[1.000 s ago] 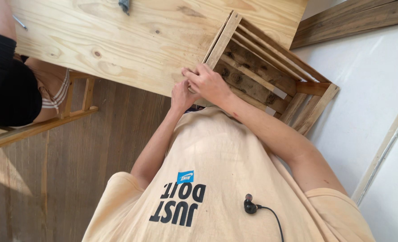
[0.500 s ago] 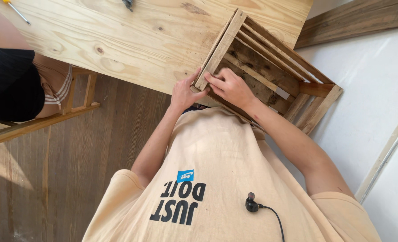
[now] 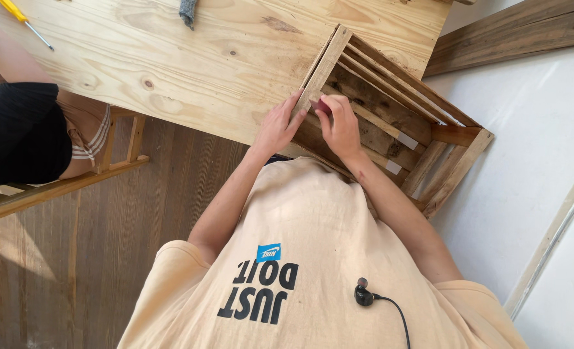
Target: The person sands the surface and inner slats of a wooden crate using a sanding block, then turns the crate over to sand the bottom and other sides.
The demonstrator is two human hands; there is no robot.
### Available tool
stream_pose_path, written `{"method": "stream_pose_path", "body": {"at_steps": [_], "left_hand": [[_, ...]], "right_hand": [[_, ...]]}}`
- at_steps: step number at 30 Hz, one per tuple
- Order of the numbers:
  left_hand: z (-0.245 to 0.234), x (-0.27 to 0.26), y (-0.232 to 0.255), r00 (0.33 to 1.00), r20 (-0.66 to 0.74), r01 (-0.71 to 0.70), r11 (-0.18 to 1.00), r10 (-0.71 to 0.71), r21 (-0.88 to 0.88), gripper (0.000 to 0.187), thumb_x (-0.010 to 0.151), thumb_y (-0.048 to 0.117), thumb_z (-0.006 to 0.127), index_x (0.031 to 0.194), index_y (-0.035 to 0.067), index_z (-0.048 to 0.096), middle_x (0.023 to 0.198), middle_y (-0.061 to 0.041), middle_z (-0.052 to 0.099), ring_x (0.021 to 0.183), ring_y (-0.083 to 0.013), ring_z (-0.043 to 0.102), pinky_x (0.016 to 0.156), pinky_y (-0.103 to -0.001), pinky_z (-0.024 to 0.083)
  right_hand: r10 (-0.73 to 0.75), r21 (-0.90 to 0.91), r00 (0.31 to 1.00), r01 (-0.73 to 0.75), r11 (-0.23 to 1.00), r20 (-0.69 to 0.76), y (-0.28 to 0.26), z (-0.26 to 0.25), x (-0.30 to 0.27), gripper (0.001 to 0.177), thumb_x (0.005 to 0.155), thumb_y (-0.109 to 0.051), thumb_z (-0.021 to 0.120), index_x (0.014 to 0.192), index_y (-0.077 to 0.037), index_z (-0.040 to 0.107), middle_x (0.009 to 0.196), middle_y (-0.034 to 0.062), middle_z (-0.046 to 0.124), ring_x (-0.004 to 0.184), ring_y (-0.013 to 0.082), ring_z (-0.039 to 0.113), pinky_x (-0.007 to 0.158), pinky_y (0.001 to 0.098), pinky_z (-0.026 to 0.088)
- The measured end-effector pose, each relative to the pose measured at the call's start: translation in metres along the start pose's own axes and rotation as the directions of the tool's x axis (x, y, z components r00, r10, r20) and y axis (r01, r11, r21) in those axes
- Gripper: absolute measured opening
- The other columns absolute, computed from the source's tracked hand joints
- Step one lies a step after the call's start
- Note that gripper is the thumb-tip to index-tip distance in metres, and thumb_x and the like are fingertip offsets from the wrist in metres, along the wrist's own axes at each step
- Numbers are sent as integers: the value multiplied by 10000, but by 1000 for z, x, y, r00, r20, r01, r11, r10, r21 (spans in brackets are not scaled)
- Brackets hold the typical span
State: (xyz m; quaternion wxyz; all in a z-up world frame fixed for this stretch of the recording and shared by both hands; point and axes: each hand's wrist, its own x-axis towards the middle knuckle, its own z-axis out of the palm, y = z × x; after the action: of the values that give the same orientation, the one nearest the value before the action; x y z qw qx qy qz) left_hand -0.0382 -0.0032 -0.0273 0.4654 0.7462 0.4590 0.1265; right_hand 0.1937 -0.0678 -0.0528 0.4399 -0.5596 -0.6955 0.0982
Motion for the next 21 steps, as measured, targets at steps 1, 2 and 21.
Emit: {"method": "stream_pose_path", "body": {"at_steps": [1,2,21], "left_hand": [[5,2,-3,1000,0,2,1000,-2,0,634,1327,507,550,1920,294,476,1788,-262,681,1596,-547,691,1353,-674,531],[9,4,-6,1000,-22,6,1000,-7,-7,601,1344,489,487,1906,275,488,1817,-260,654,1624,-533,669,1377,-647,511],[-50,-5,-47,949,-290,93,990,-121,-110,165,1243,307,738,1279,244,886,994,7,909,980,-231,894,899,-394,727]], "right_hand": [[0,2,1000,0,1000,1,-1,4,4,449,1217,-172,844,1634,-86,704,1335,117,732,1192,364,806,948,505,701],[2,-31,1000,-2,1000,-4,-1,8,9,441,1231,-184,822,1635,-81,679,1333,113,710,1196,364,797,954,509,702],[243,-26,967,-242,970,73,19,-36,-5,354,1276,-165,735,1627,-118,715,1257,190,682,1130,479,764,977,578,643]]}}
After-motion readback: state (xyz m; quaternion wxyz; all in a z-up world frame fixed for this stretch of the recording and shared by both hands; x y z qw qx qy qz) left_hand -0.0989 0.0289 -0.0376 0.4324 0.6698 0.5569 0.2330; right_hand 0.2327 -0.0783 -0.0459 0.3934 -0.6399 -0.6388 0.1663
